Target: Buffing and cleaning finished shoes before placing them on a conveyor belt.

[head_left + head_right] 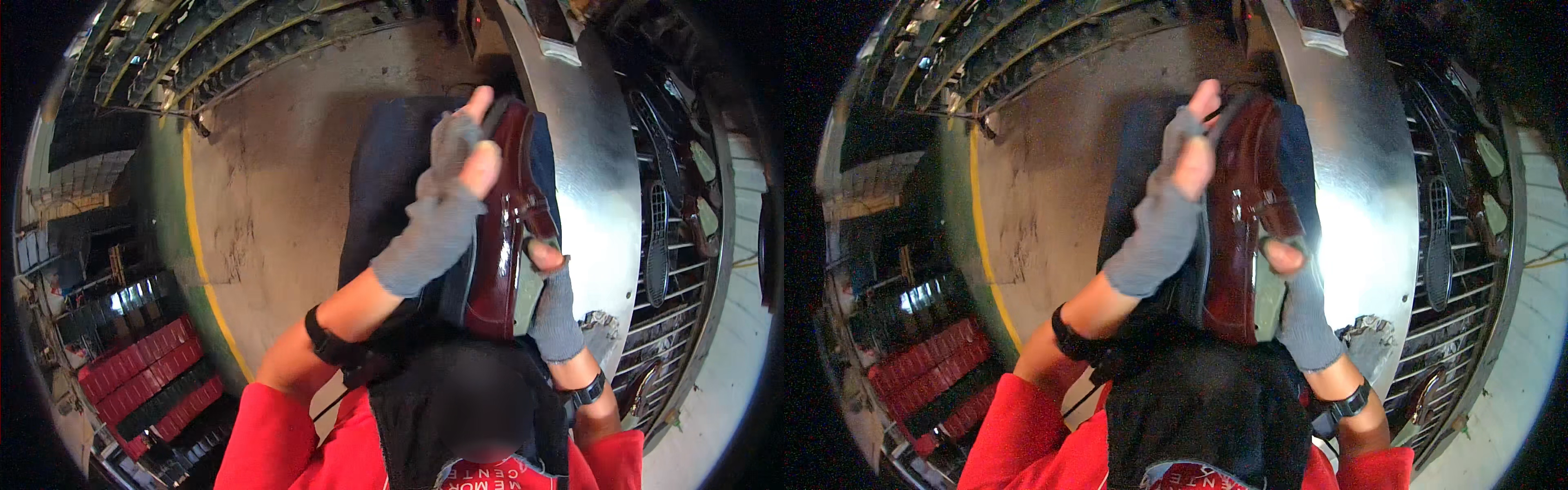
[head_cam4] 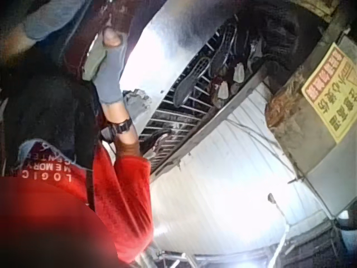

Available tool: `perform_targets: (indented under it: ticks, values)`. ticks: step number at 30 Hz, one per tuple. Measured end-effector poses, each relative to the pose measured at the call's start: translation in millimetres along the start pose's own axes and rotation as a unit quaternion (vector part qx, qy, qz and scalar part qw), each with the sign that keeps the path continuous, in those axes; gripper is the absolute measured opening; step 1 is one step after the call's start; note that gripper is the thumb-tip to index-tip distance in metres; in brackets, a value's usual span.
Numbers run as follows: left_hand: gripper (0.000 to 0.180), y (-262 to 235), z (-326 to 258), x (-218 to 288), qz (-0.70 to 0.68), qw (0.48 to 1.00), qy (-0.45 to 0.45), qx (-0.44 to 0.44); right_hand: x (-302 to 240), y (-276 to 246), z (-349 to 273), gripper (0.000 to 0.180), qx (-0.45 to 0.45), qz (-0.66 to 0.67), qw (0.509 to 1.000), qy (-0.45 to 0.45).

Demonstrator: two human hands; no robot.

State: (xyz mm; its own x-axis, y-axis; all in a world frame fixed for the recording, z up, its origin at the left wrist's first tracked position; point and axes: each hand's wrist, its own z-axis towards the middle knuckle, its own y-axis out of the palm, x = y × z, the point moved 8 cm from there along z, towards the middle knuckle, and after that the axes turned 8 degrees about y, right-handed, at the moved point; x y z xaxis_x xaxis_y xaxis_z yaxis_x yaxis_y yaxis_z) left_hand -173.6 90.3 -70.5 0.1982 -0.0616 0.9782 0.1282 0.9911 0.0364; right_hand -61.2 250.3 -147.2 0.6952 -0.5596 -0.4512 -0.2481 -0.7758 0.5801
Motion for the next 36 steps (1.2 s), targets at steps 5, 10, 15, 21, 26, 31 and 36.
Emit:
perform_targets:
  ticks: [5,10,15,21,26,31,36]
  values:
    - [0.076,-13,-108,-93,-0.156,0.971,-0.177,-0.047,-14,39,38,0.059,-0.055,0.001,0.998,-0.042]
    - [0.078,1,-86,-45,-0.098,0.977,-0.191,-0.007,-32,47,34,0.061,-0.066,-0.055,0.992,-0.097]
    - [0.065,30,-78,-13,-0.038,0.989,-0.104,-0.101,-44,4,17,0.077,-0.068,0.023,0.996,-0.046]
    - [0.066,30,-60,-43,-0.04,0.95,-0.211,-0.224,-123,-196,-137,0.073,0.136,-0.062,0.975,-0.166]
    - [0.049,29,-65,-48,-0.023,0.948,-0.199,-0.248,-139,-374,-296,0.075,0.557,-0.378,0.731,-0.113]
    - [0.043,25,-59,-61,-0.032,0.944,-0.241,-0.223,-175,-264,-272,0.079,0.583,-0.717,0.356,-0.139]
    - [0.058,15,-44,-53,-0.043,0.938,-0.266,-0.22,-197,-231,-128,0.092,0.471,-0.633,0.538,-0.297]
